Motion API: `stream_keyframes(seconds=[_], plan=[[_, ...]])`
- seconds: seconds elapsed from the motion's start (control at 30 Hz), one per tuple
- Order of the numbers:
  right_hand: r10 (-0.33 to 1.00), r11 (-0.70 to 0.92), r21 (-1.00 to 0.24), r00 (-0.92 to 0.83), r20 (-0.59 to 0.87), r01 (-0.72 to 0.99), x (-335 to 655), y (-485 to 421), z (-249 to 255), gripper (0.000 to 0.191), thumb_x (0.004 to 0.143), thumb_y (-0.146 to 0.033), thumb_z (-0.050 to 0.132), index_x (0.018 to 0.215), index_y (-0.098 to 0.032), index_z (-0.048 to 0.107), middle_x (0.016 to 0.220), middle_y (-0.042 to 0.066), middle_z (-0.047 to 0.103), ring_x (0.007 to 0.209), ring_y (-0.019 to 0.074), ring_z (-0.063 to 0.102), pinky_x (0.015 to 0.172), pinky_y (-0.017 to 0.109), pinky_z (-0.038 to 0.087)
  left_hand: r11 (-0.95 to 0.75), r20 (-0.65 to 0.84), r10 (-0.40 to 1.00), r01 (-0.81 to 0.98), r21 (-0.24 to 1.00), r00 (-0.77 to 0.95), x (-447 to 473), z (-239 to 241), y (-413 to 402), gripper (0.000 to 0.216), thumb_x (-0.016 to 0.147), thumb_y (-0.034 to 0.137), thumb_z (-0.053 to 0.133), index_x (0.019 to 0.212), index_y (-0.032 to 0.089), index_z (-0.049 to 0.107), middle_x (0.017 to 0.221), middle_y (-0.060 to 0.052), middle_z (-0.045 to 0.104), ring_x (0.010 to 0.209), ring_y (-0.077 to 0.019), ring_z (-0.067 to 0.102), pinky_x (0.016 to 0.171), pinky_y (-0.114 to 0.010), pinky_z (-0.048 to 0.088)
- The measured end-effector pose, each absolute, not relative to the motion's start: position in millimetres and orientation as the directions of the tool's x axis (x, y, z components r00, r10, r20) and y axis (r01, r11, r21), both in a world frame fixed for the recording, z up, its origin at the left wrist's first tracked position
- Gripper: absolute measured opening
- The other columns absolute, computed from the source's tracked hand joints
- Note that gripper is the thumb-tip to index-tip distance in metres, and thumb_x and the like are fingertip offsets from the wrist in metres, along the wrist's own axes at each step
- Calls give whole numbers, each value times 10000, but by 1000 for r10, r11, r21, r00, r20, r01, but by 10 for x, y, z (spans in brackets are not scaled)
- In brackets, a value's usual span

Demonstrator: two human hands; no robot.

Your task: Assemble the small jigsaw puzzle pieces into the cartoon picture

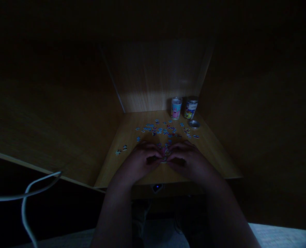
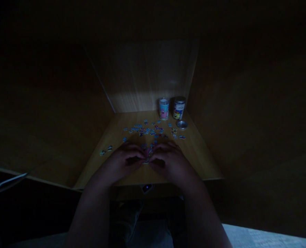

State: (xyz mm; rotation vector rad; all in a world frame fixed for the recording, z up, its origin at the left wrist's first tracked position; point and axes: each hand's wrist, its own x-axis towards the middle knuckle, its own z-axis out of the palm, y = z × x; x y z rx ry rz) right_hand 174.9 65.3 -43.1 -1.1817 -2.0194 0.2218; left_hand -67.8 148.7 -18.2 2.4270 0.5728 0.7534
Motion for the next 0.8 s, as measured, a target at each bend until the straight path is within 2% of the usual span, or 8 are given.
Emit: stream_keyframes(seconds=[0.27, 0.43, 0.8], plan=[[814, 542, -490, -281, 508, 683, 1747, 635, -410, 156, 959, -160, 829, 999, -299, 771, 1164, -2, 797, 1098, 232, 701, 990, 428, 526, -799, 434, 499, 204, 566, 750, -677, -244, 1515, 187, 947, 102, 860, 1002, 277, 824, 1051, 3, 834, 996, -194, 763, 953, -373, 558], [835, 505, -497, -256, 487, 706, 1739, 619, -409, 210, 956, -156, 824, 1100, -299, 769, 1240, 23, 784, 1172, 260, 684, 1034, 451, 531, -791, 429, 494, 186, 583, 756, -676, -244, 1507, 159, 975, 111, 838, 1007, 266, 824, 1063, -11, 829, 1001, -188, 766, 934, -356, 575], [842, 497, -472, -274, 465, 728, 1724, 599, -350, 143, 961, -161, 815, 991, -295, 775, 1206, 13, 785, 1146, 249, 680, 1008, 417, 517, -753, 400, 522, 187, 630, 753, -674, -191, 1466, 208, 952, 55, 837, 1000, 257, 819, 1067, 7, 822, 991, -159, 769, 901, -297, 574]])
